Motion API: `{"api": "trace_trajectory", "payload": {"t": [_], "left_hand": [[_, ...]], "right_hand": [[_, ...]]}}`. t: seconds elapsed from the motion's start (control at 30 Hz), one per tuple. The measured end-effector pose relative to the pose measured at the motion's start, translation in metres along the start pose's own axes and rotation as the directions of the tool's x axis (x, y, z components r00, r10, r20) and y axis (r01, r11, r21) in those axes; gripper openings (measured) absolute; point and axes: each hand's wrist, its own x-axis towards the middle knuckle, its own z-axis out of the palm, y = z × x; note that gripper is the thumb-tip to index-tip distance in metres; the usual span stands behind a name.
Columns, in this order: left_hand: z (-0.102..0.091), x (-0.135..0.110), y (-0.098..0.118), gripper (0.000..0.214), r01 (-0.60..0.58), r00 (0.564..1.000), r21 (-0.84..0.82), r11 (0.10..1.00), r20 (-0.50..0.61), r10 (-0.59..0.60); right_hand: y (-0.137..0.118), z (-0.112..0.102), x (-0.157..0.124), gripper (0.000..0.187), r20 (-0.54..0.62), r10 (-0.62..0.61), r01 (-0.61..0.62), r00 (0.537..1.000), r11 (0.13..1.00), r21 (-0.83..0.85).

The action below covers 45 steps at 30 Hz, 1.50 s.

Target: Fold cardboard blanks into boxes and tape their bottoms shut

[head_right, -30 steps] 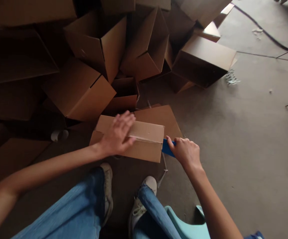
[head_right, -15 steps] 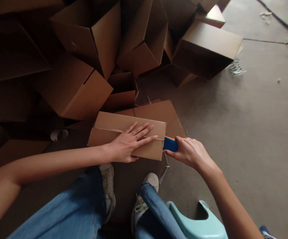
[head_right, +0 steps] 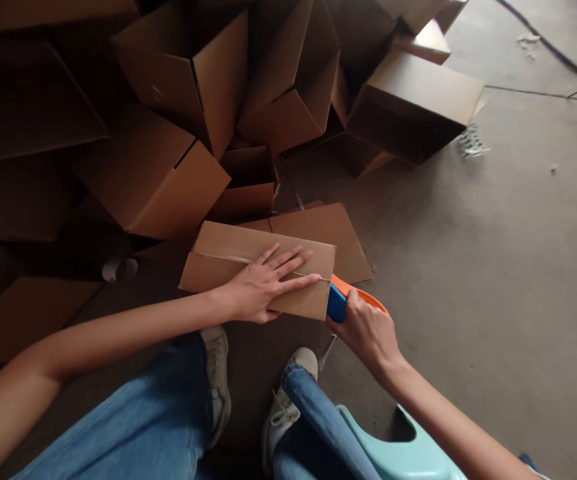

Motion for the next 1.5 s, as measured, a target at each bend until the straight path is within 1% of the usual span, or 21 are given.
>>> {"api": "trace_trajectory", "payload": {"t": [0.17, 0.23, 0.3, 0.4, 0.47, 0.53, 0.67, 0.73, 0.8, 0.83, 0.9, 1.0, 1.07, 1.1, 1.17, 1.2, 1.27, 1.37, 1.43, 1.47, 1.5], "left_hand": [[-0.001, 0.002, 0.002, 0.106, -0.001, 1.0, 0.012, 1.0, 0.016, 0.001], [-0.002, 0.002, 0.002, 0.107, 0.003, 1.0, 0.014, 1.0, 0.018, -0.004], [-0.002, 0.001, 0.002, 0.107, 0.007, 1.0, 0.018, 1.0, 0.02, -0.008], [-0.001, 0.0, 0.001, 0.108, 0.007, 1.0, 0.018, 1.0, 0.012, -0.007], [0.001, 0.0, 0.001, 0.108, 0.004, 1.0, 0.012, 1.0, -0.003, -0.004], [0.002, -0.001, 0.0, 0.107, -0.003, 1.0, 0.009, 1.0, -0.019, 0.003], [0.004, -0.001, 0.0, 0.107, -0.007, 1.0, 0.009, 1.0, -0.026, 0.007], [0.003, 0.0, 0.0, 0.106, -0.006, 1.0, 0.005, 1.0, -0.026, 0.006], [0.003, 0.001, 0.0, 0.104, -0.023, 0.999, 0.002, 1.0, -0.031, 0.023], [0.003, 0.001, 0.0, 0.102, -0.046, 0.998, 0.003, 0.999, -0.034, 0.046], [0.001, 0.0, -0.001, 0.09, -0.141, 0.989, 0.018, 0.99, -0.038, 0.142], [0.0, -0.005, -0.004, 0.051, -0.298, 0.947, 0.1, 0.949, -0.099, 0.307], [0.002, -0.009, -0.005, 0.026, -0.306, 0.928, 0.166, 0.937, -0.166, 0.333], [0.003, -0.011, -0.005, 0.021, -0.28, 0.931, 0.184, 0.942, -0.189, 0.313], [0.008, -0.012, -0.003, 0.022, -0.207, 0.951, 0.183, 0.961, -0.192, 0.241], [0.009, -0.012, -0.002, 0.024, -0.173, 0.962, 0.166, 0.971, -0.181, 0.203], [0.008, -0.013, 0.002, 0.026, -0.103, 0.98, 0.097, 0.99, -0.161, 0.117], [-0.007, -0.019, 0.003, 0.03, 0.019, 0.988, -0.172, 0.985, -0.149, -0.046], [-0.022, -0.03, 0.0, 0.025, 0.103, 0.979, -0.415, 0.904, -0.121, -0.167], [-0.029, -0.038, -0.003, 0.021, 0.17, 0.955, -0.491, 0.854, -0.133, -0.266], [-0.035, -0.047, -0.007, 0.018, 0.243, 0.909, -0.524, 0.816, -0.172, -0.381]], "right_hand": [[0.025, -0.028, 0.046, 0.038, 0.128, -0.118, 0.118, 0.985, 0.993, 0.004], [0.027, -0.035, 0.054, 0.038, 0.179, -0.139, 0.14, 0.974, 0.99, 0.009], [0.021, -0.034, 0.048, 0.039, 0.179, -0.114, 0.117, 0.977, 0.993, -0.006], [0.007, -0.025, 0.027, 0.04, 0.08, -0.043, 0.045, 0.996, 0.998, -0.031], [0.004, -0.021, 0.02, 0.04, 0.025, -0.03, 0.031, 0.999, 0.999, -0.025], [0.009, -0.024, 0.026, 0.041, 0.047, -0.049, 0.05, 0.998, 0.999, -0.019], [0.021, -0.036, 0.044, 0.043, 0.198, -0.11, 0.115, 0.974, 0.993, -0.013], [0.015, -0.035, 0.04, 0.043, 0.167, -0.072, 0.077, 0.983, 0.997, -0.021], [0.0, -0.028, 0.03, 0.04, 0.103, 0.006, -0.004, 0.995, 1.0, -0.019], [-0.009, -0.024, 0.026, 0.037, 0.096, 0.015, -0.014, 0.995, 1.0, -0.003], [-0.023, -0.018, 0.025, 0.032, 0.142, 0.006, -0.01, 0.99, 1.0, 0.022], [-0.029, -0.024, 0.041, 0.032, 0.198, -0.013, 0.009, 0.98, 1.0, 0.02], [-0.021, -0.035, 0.058, 0.032, 0.229, -0.011, 0.007, 0.973, 1.0, 0.021], [-0.015, -0.041, 0.066, 0.031, 0.244, 0.002, -0.008, 0.97, 1.0, 0.024], [-0.001, -0.048, 0.08, 0.034, 0.238, 0.063, -0.075, 0.969, 0.996, 0.039], [0.005, -0.049, 0.086, 0.039, 0.199, 0.107, -0.12, 0.974, 0.991, 0.052], [0.013, -0.042, 0.095, 0.047, 0.063, 0.187, -0.192, 0.98, 0.976, 0.105], [0.015, -0.015, 0.105, 0.041, -0.117, 0.19, -0.161, 0.975, 0.962, 0.22], [0.011, 0.008, 0.111, 0.031, -0.15, 0.133, -0.086, 0.98, 0.954, 0.287], [0.009, 0.019, 0.113, 0.03, -0.152, 0.099, -0.047, 0.983, 0.948, 0.316], [0.008, 0.03, 0.115, 0.03, -0.152, 0.077, -0.022, 0.985, 0.943, 0.332]]}}
